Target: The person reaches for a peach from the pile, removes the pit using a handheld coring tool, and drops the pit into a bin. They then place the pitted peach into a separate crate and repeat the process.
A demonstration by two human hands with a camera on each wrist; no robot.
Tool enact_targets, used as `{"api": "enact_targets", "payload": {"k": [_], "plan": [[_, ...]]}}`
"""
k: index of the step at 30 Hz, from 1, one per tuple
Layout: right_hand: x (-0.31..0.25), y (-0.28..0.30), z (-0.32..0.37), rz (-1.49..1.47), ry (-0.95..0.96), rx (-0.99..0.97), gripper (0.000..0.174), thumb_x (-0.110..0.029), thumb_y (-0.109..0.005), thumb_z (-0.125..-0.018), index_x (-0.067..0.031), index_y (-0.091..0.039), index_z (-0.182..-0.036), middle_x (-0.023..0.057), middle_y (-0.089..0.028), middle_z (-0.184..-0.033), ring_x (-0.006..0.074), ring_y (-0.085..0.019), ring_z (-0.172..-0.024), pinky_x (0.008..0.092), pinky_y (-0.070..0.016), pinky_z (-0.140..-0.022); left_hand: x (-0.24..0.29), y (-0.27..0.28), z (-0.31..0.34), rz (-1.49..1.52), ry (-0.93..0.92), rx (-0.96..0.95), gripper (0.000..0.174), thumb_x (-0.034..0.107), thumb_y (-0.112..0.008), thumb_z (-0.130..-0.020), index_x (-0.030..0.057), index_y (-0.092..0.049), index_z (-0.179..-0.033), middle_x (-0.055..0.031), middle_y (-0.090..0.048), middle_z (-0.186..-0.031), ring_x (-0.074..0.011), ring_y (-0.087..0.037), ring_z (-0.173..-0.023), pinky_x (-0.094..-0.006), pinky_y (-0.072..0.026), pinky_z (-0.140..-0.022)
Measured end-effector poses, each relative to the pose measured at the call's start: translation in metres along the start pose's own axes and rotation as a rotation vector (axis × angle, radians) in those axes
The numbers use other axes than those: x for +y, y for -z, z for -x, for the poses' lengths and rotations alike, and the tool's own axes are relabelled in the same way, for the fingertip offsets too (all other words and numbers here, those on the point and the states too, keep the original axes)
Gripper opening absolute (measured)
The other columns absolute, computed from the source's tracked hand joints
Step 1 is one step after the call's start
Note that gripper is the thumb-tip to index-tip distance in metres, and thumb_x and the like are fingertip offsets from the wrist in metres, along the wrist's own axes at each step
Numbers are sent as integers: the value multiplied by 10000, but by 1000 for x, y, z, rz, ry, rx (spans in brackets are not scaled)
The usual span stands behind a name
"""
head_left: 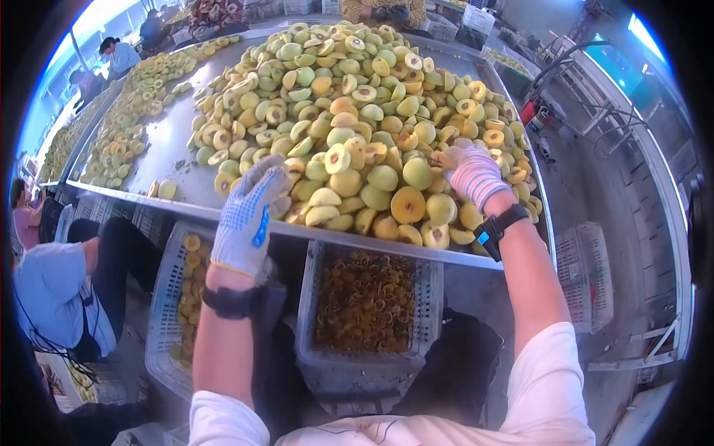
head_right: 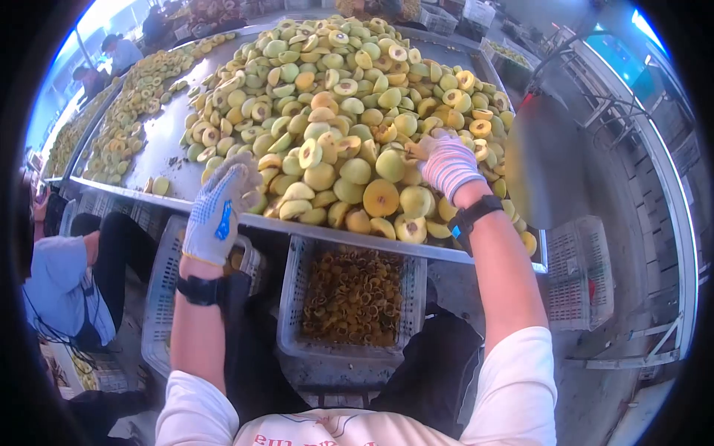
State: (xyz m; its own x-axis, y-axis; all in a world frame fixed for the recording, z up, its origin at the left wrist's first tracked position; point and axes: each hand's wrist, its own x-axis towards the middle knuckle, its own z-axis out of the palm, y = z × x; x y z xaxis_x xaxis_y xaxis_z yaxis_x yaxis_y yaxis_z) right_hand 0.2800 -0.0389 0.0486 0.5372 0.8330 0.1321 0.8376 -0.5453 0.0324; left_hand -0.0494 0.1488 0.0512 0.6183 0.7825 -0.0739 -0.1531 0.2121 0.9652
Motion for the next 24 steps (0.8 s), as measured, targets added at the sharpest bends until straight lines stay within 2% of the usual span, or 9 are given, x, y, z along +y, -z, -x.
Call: {"api": "enact_targets", "payload": {"k": [2, 3, 6, 8, 12, 16, 17, 21, 24], "plan": [[-17, 6, 20, -62, -33, 215, 351, -296, -695, -806, -82, -658, -1082, 155, -632, -1135, 345, -593, -1082, 439, -490, -926, -14, 8, 33, 141, 42, -13, 345, 223, -591, -973, 55, -600, -1274, -61, -668, -1131, -176, -637, -998, -325, -517, -832], [-32, 20, 26, -70, -41, 212, 352, -311, -699, -816, -90, -654, -1086, 168, -658, -1103, 357, -613, -1054, 446, -494, -917, -15, 8, 47, 155, 65, -20, 339, 223, -597, -970, 55, -606, -1264, -61, -671, -1126, -175, -638, -992, -326, -521, -827], [-79, 45, 24, -258, -92, 104, 361, -356, -677, -842, -86, -647, -1080, 196, -677, -1062, 390, -631, -1011, 466, -495, -903, -17, 6, 72, 192, 64, -65, 310, 202, -614, -959, 51, -621, -1231, -59, -675, -1103, -168, -652, -959, -319, -531, -822], [-114, 56, 10, -337, -117, 39, 422, -400, -649, -855, -87, -620, -1136, 211, -680, -1068, 401, -633, -1017, 470, -496, -901, -20, 2, 76, 193, 122, -65, 312, 193, -625, -953, 50, -620, -1230, -64, -674, -1102, -167, -650, -963, -307, -530, -822], [-165, 28, -24, -320, -209, -64, 476, -439, -631, -869, -88, -590, -1187, 233, -669, -1099, 398, -625, -1056, 477, -491, -908, -37, -2, 70, 178, 135, -94, 347, 194, -645, -946, 33, -609, -1251, -61, -668, -1114, -155, -639, -999, -290, -519, -842], [-181, -1, -48, -402, -250, -113, 587, -489, -656, -839, -29, -584, -1197, 253, -658, -1100, 411, -616, -1065, 467, -484, -921, -41, -18, 71, 152, 113, -146, 396, 187, -647, -956, 1, -581, -1299, -58, -649, -1152, -130, -600, -1040, -273, -466, -932], [-178, -1, -52, -455, -216, -170, 598, -498, -661, -828, -54, -585, -1222, 234, -654, -1138, 399, -616, -1079, 462, -482, -935, -39, -19, 69, 144, 130, -138, 393, 183, -647, -955, 0, -581, -1297, -56, -649, -1148, -130, -600, -1039, -267, -467, -921], [-182, 3, -45, -413, -115, -146, 547, -451, -685, -814, -88, -589, -1212, 210, -669, -1113, 407, -626, -1047, 461, -493, -918, -39, -18, 62, 193, 153, -120, 419, 164, -648, -953, -41, -556, -1306, -99, -637, -1203, -135, -595, -1068, -251, -476, -929], [-194, -7, -41, -400, -84, -61, 505, -403, -675, -825, -93, -569, -1210, 213, -671, -1079, 420, -626, -1023, 469, -502, -895, -41, -23, 65, 231, 122, -97, 343, 165, -636, -957, 21, -600, -1267, -46, -653, -1120, -138, -610, -1016, -267, -476, -877]]}}
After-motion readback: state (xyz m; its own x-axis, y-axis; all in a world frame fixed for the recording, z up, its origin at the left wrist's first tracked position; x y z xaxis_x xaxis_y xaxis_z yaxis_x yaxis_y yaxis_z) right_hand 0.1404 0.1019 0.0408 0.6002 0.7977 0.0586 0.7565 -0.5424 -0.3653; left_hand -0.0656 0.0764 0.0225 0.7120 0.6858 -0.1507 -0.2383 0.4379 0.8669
